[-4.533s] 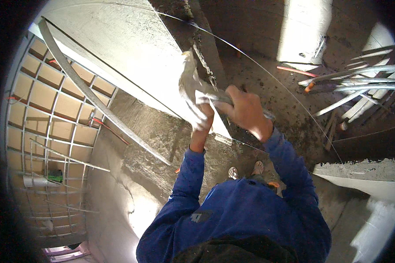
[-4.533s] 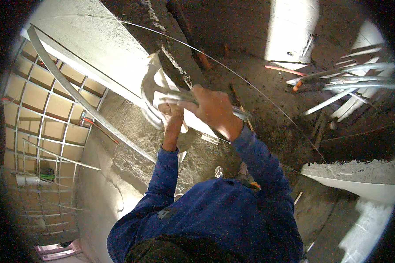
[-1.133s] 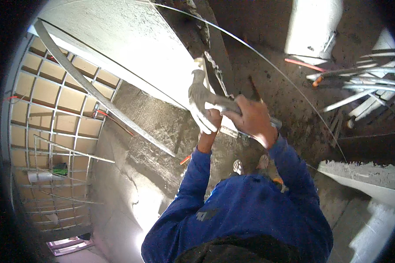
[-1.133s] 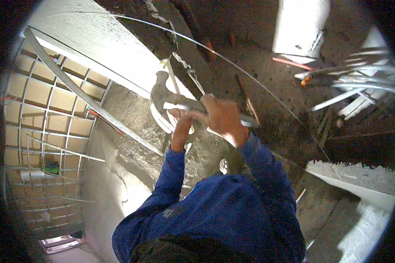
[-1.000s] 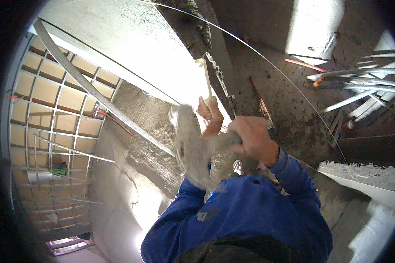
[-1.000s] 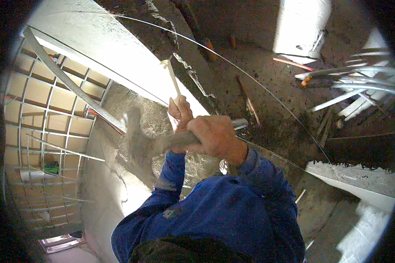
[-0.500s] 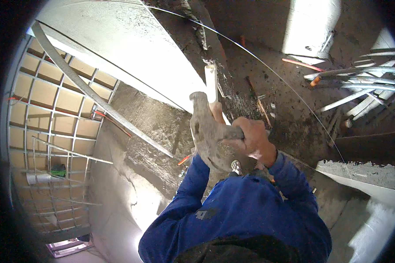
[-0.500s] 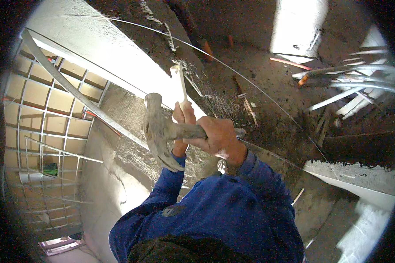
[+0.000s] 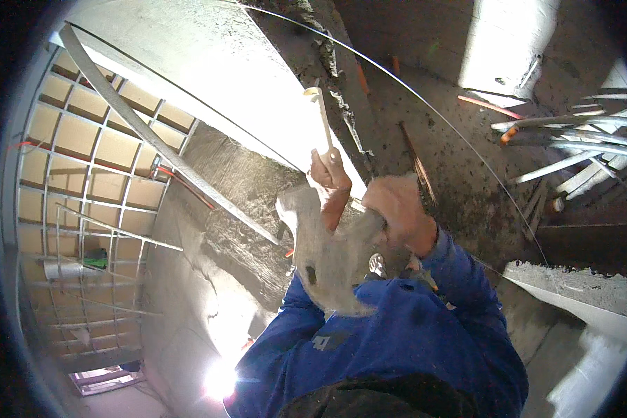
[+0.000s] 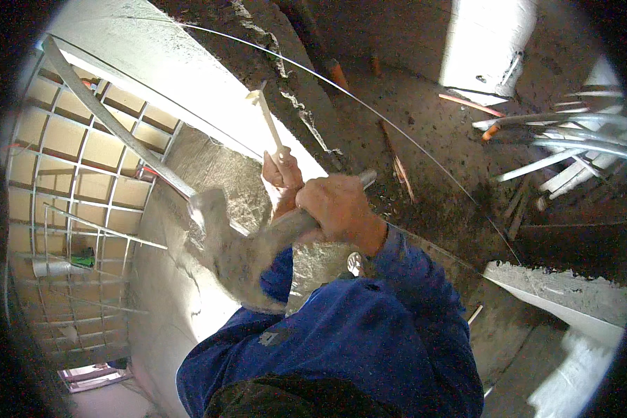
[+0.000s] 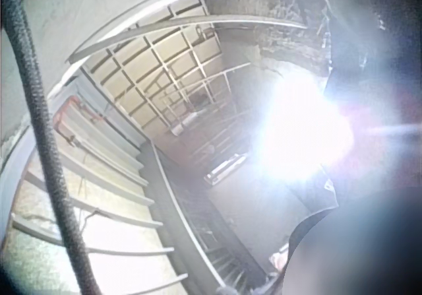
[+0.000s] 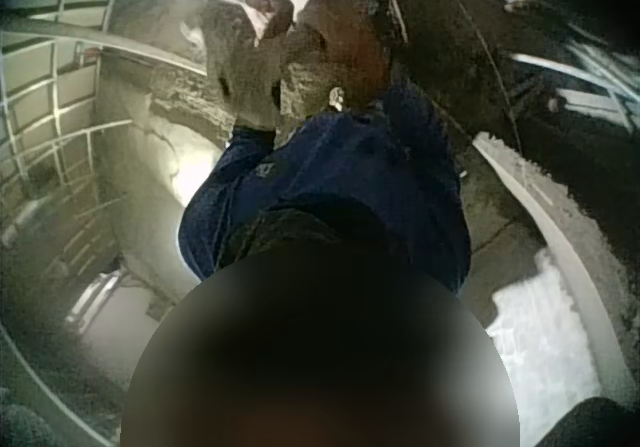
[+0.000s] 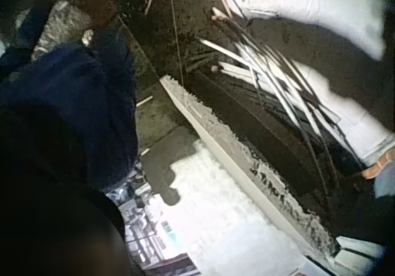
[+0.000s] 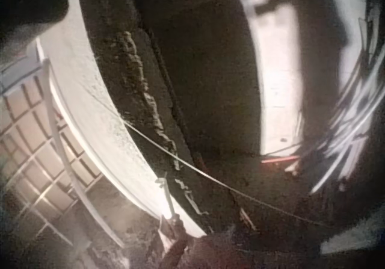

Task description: The person uses a hammer and a white plastic trim piece to repeatedly strike and secure the trim along a wall edge. The person holds the trim against the wall with one hand and strikes it with the hammer in the other, working along the vertical edge.

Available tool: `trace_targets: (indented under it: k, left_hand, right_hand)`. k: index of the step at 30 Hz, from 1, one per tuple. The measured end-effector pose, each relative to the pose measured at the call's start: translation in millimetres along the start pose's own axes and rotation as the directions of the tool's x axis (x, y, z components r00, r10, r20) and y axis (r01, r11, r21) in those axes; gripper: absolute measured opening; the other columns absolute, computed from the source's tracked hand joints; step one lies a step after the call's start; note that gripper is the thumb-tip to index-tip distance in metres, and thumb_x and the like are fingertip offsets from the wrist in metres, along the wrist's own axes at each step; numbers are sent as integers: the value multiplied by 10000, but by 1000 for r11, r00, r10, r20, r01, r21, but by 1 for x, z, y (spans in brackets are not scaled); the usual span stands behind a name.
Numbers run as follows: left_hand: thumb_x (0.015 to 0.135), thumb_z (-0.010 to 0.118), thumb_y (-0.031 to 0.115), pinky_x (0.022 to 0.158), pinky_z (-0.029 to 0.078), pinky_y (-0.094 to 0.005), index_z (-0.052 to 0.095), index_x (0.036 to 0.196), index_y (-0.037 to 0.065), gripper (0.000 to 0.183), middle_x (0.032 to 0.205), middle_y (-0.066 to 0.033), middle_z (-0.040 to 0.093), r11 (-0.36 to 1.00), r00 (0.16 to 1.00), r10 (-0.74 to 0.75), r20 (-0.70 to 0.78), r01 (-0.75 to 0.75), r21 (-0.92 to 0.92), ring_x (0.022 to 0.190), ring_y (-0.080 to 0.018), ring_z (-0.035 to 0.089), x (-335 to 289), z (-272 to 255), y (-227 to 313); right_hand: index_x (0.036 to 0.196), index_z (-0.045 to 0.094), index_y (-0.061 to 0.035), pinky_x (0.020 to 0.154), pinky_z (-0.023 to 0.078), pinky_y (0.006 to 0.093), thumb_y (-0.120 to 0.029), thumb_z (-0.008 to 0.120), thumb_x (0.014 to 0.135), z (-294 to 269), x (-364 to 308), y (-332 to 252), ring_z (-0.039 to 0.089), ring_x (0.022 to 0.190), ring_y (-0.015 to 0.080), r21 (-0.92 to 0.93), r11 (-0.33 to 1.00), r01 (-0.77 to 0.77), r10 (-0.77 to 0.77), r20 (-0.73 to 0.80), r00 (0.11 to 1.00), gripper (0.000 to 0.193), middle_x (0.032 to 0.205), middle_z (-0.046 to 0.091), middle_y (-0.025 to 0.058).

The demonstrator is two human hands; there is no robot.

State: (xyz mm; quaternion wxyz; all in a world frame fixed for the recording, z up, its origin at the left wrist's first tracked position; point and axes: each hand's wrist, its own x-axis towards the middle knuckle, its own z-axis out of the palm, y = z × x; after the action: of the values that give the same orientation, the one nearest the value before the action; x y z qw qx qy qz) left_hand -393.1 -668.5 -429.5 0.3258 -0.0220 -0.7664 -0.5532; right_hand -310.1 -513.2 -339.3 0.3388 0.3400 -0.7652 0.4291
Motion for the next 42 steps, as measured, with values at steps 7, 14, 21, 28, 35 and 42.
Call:
trace_targets:
  k: [7, 14, 21, 28, 35, 42]
  left_hand:
    - [940, 553, 283, 791, 475, -415, 568, 1087, -5, 324, 1009, -155, 624, 546, 729, 493, 475, -684, 484, 932, -271, 605, -22, -26, -45]
    - [932, 562, 236, 947, 444, -412, 474, 1250, -47, 435, 1150, -183, 583, 656, 803, 322, 502, -571, 493, 1060, -326, 572, -22, -21, -32]
    - [974, 545, 263, 563, 436, -381, 506, 988, -25, 291, 747, -163, 564, 992, 973, 100, 209, -80, -102, 619, -263, 557, -21, -16, 9]
    - [990, 514, 225, 545, 438, -395, 508, 974, -27, 252, 685, -169, 547, 998, 963, -5, 271, 21, -54, 589, -259, 540, -32, -26, -18]
    - [982, 516, 242, 559, 467, -430, 546, 959, -41, 286, 700, -191, 587, 986, 966, -141, 215, 156, -53, 618, -312, 586, -34, -14, -25]
    - [974, 518, 259, 573, 495, -466, 584, 944, -56, 324, 716, -212, 626, 995, 965, -102, 242, 99, 24, 648, -366, 632, -27, 2, -24]
  right_hand:
    - [894, 566, -60, 556, 484, 457, -479, 725, 801, 4, 5, 12, 634, 631, 363, -46, 868, -495, 496, 34, 867, 458, 672, 598, 151]
    - [892, 562, -59, 544, 478, 467, -490, 733, 795, 8, 3, 22, 639, 622, 374, -75, 934, -350, 350, -6, 937, 474, 668, 604, 168]
    - [943, 561, -47, 556, 464, 451, -312, 692, 826, 8, -56, 18, 614, 648, 422, -45, 823, -566, 567, 105, 817, 318, 697, 576, 207]
    - [926, 563, -46, 560, 462, 450, -321, 718, 797, 15, -67, 5, 618, 641, 393, 23, 799, -600, 593, 130, 795, 341, 709, 589, 186]
    - [883, 587, -65, 538, 459, 419, -491, 740, 704, 0, -28, -4, 645, 659, 338, -32, 996, -87, 91, 141, 986, 487, 688, 608, 162]
    - [884, 564, -54, 553, 487, 466, -554, 676, 815, 10, -9, 27, 633, 607, 383, -187, 819, -543, 565, 96, 819, 517, 639, 580, 162]
